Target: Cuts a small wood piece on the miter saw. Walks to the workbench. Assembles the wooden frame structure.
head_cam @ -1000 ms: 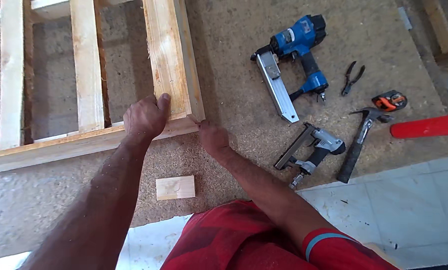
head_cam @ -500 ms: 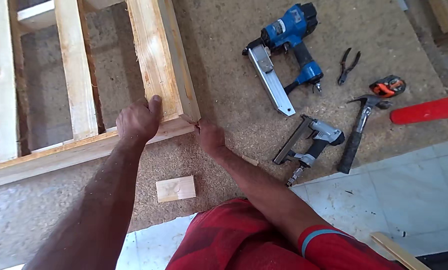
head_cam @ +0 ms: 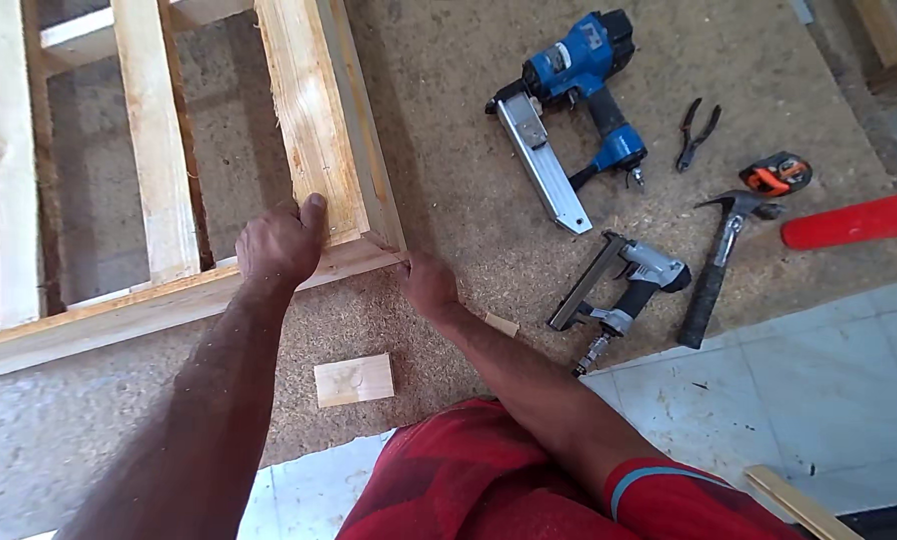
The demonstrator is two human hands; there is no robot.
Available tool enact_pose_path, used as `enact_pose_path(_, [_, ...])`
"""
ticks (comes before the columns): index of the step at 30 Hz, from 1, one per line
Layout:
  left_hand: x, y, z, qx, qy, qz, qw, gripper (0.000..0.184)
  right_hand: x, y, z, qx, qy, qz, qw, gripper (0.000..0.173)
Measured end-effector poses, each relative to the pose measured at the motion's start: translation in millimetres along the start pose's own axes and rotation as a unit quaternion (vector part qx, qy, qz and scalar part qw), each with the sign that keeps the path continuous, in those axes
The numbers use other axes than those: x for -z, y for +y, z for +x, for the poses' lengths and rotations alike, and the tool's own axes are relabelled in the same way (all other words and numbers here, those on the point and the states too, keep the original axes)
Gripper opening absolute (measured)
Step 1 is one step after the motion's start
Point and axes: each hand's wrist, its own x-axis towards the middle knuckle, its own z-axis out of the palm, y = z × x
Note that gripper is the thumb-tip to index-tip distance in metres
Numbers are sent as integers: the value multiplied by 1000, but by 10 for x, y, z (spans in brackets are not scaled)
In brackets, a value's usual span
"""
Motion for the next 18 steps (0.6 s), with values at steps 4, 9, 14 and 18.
enact_pose_path(4, [-18,-13,11,0,0,3,1000,85,-29,127,-176,29,-24,-9,999,30])
enact_pose_path(9, [-5,-4,9,0,-5,-1,1000,84,-85,424,-524,105,-57,-21,993,25])
enact_pose_path(14, [12,-3,-4,-2,-7,-5,1000,84,-89,737,-973,179,-94,-18,979,23])
enact_pose_path(18, [15,-8,-10,-7,-7,-4,1000,84,2,919,-1228,199,-146,-21,969,29])
